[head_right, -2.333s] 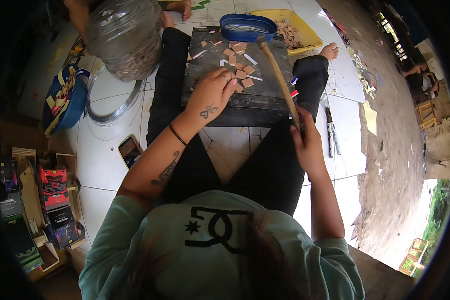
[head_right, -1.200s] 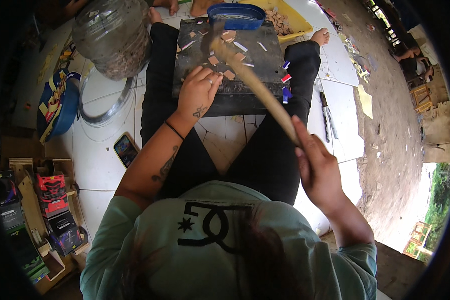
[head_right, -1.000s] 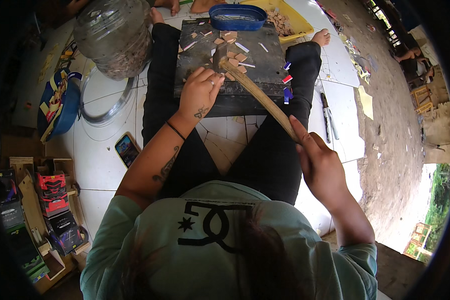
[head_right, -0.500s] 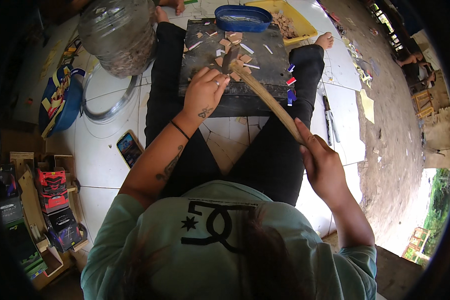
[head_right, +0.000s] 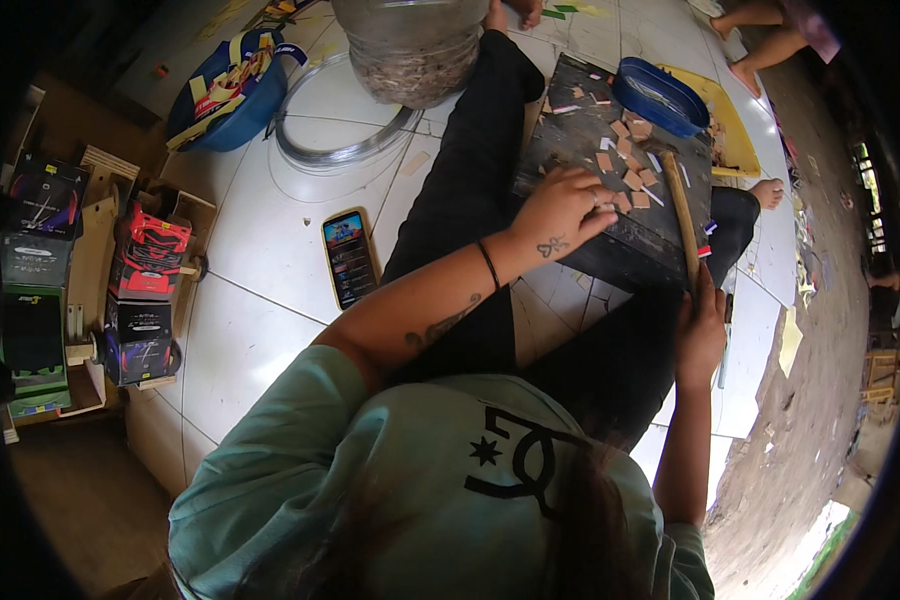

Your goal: The person sits on the floor and repeatedly splits small rectangular wooden pieces using a hammer and a chisel-like tool. They place the split pieces into a blue container and occasionally adjust the pieces on the work surface.

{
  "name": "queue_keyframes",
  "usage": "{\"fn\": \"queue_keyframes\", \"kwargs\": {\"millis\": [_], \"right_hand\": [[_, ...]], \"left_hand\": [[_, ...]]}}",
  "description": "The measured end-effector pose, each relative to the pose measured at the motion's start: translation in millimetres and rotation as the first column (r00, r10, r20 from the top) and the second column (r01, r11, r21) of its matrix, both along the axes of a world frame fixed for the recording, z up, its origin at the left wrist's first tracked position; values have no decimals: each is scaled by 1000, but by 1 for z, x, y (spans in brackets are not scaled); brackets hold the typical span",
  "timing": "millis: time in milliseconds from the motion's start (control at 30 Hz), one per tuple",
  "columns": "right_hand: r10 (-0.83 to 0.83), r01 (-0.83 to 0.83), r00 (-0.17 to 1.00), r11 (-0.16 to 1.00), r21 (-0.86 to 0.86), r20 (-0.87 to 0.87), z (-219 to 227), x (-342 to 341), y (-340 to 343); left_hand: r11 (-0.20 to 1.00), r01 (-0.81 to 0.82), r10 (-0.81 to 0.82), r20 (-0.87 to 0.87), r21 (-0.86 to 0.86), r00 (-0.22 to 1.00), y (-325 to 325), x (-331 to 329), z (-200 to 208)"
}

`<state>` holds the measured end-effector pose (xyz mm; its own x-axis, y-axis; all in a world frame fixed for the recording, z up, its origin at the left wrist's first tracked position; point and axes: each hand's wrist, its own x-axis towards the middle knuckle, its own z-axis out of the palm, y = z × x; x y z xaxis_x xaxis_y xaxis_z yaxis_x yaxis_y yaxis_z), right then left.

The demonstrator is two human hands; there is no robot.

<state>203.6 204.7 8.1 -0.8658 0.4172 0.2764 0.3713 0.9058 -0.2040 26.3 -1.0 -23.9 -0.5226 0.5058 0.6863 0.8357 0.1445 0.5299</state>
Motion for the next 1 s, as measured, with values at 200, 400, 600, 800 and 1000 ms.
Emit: {"fn": "queue_keyframes", "kwargs": {"millis": [200, 400, 600, 800, 1000], "right_hand": [[249, -306, 950, 868, -391, -189, 19, -5, -48], [217, -343, 933, 305, -888, -286, 19, -23, -80], [332, -166, 939, 213, -963, -88, 39, -25, -63], [544, 40, 821, 245, -969, 172, 67, -39, 19], [-176, -294, 926, 217, -931, -333, 72, -130, 135]], "left_hand": [[910, 150, -358, 550, 387, 754, -7, 39, 14], [906, 164, -389, 614, 390, 687, -21, 55, 22], [946, 72, -275, 665, 316, 694, -33, 47, 19], [934, -92, -229, 774, 346, 590, -51, 19, 15], [901, -126, -277, 774, 416, 569, -51, 7, 18]]}}
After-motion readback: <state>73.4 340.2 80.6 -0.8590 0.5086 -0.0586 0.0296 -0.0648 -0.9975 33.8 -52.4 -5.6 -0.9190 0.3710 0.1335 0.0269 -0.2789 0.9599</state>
